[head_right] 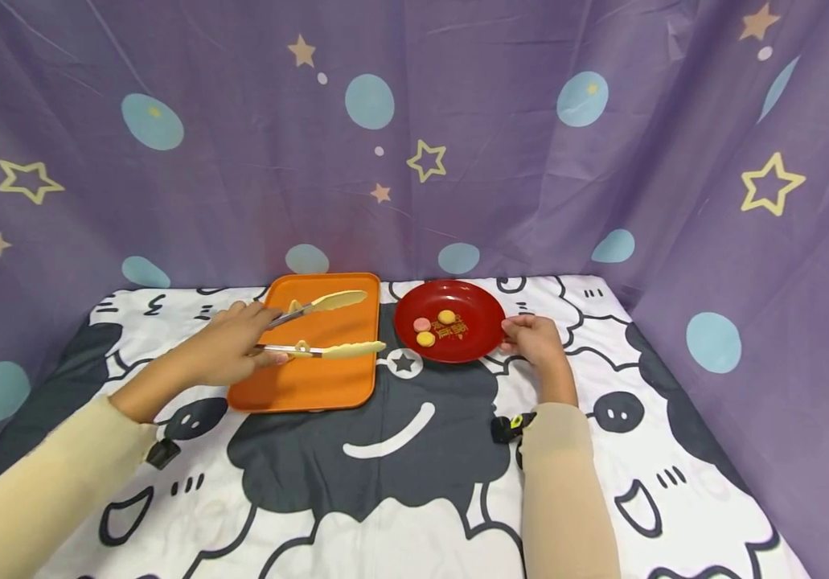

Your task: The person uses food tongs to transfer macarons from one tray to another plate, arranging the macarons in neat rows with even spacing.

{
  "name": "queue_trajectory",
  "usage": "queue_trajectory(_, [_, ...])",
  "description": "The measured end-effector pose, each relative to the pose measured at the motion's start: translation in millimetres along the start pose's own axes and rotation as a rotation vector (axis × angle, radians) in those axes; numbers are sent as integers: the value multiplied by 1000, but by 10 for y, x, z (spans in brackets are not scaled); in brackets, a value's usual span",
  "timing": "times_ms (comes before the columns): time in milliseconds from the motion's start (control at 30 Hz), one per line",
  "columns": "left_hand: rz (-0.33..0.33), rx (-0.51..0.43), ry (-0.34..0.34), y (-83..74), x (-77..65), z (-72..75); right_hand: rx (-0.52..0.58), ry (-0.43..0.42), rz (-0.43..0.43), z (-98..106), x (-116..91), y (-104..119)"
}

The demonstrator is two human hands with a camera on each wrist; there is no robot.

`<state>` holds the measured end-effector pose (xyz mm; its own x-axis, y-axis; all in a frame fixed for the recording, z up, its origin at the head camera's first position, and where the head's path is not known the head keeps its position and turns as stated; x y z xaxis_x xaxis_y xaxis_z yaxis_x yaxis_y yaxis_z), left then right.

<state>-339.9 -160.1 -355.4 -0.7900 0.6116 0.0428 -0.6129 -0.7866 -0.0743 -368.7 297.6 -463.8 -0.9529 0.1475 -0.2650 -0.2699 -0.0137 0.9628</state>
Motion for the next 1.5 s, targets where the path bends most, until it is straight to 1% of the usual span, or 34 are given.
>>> queue_trajectory(200, [34,-2,-23,243,-315,-8,2,7,-1,-10,4,5])
queue_trajectory(333, [70,-15,-33,383,-490,-16,5,5,3,-6,5,12])
queue_trajectory(433, [97,-17,-19,473,-591,-48,3,3,0,0,5,12])
queue_trajectory(533, [114,1,-8,546,-679,-85,-4,3,-2,-1,5,10])
queue_trajectory(700, [126,28,-21,619,-814,-115,-4,-4,11,1,20,9])
queue_trajectory(833, [145,45,-10,653,-896,-150,7,6,11,-1,33,0])
queue_trajectory(967, [158,60,-3,681,-946,-182,11,4,10,1,28,-7])
queue_trajectory(1233, [166,69,-1,738,-1052,-234,0,2,11,-8,20,6])
queue_trajectory(1367, [173,76,-9,761,-1085,-255,-1,1,9,-5,20,7])
queue_trajectory(1500, [168,95,-11,764,-1089,-267,-4,3,11,-2,9,4])
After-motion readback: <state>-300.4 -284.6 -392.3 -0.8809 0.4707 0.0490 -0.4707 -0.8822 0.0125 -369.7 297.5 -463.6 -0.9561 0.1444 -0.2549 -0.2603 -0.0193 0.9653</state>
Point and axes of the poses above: each hand's wrist, its own x-axis towards the middle knuckle, its own z-axis out of the back of the hand, y = z × x, the point moved 6 cm from there along x, towards the middle knuckle, and after that the axes turned 4 degrees about -z, right-handed, at the moved point
